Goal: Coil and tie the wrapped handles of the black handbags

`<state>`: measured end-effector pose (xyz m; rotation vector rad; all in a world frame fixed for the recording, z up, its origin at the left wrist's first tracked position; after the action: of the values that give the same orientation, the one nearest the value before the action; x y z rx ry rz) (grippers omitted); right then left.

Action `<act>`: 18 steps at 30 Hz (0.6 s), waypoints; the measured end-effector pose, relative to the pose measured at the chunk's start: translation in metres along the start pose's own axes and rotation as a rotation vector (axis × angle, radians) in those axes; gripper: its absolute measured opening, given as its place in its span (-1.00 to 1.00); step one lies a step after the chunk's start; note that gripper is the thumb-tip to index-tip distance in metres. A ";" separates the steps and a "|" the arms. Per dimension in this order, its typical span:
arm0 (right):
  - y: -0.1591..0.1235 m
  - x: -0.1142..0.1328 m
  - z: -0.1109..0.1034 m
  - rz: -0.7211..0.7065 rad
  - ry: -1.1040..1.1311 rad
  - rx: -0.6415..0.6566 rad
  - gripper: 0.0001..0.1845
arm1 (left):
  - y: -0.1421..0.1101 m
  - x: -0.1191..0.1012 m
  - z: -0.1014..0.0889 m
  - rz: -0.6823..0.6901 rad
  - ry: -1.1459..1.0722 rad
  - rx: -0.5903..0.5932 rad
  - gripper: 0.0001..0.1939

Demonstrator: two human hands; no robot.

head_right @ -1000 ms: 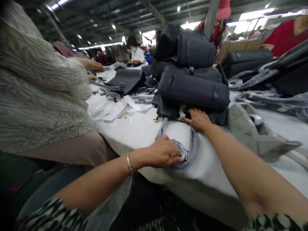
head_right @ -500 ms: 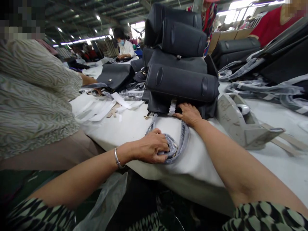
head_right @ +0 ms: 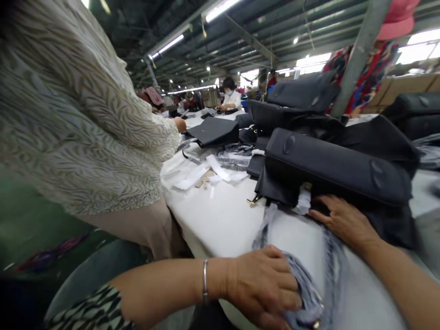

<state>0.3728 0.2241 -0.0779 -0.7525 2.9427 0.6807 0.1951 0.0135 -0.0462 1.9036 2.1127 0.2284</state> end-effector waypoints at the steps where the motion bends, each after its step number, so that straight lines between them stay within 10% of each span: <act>1: 0.001 -0.002 0.007 -0.044 -0.007 0.007 -0.48 | -0.001 0.002 -0.001 -0.013 0.006 -0.019 -0.50; 5: 0.002 -0.016 0.018 -0.002 -0.034 -0.023 -0.53 | -0.005 0.001 -0.004 -0.063 0.041 -0.059 -0.53; 10: -0.002 0.010 -0.018 -0.040 -0.146 -0.139 -0.57 | -0.010 -0.001 -0.007 -0.121 0.034 -0.097 -0.61; 18: 0.063 0.186 -0.104 -0.191 0.094 -0.063 -0.66 | -0.004 0.001 -0.003 -0.043 0.007 -0.102 -0.77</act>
<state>0.1874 0.1464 0.0171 -1.0831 2.8902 0.7438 0.1902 0.0141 -0.0448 1.8008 2.1020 0.3271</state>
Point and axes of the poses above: each hand's wrist, its own y-axis towards the middle knuckle, its own z-axis out of the palm, x = y × z, the point moved 8 cm from there along y, towards the middle knuckle, and after that the axes turned 10 degrees about -y, right-handed, at the moved point
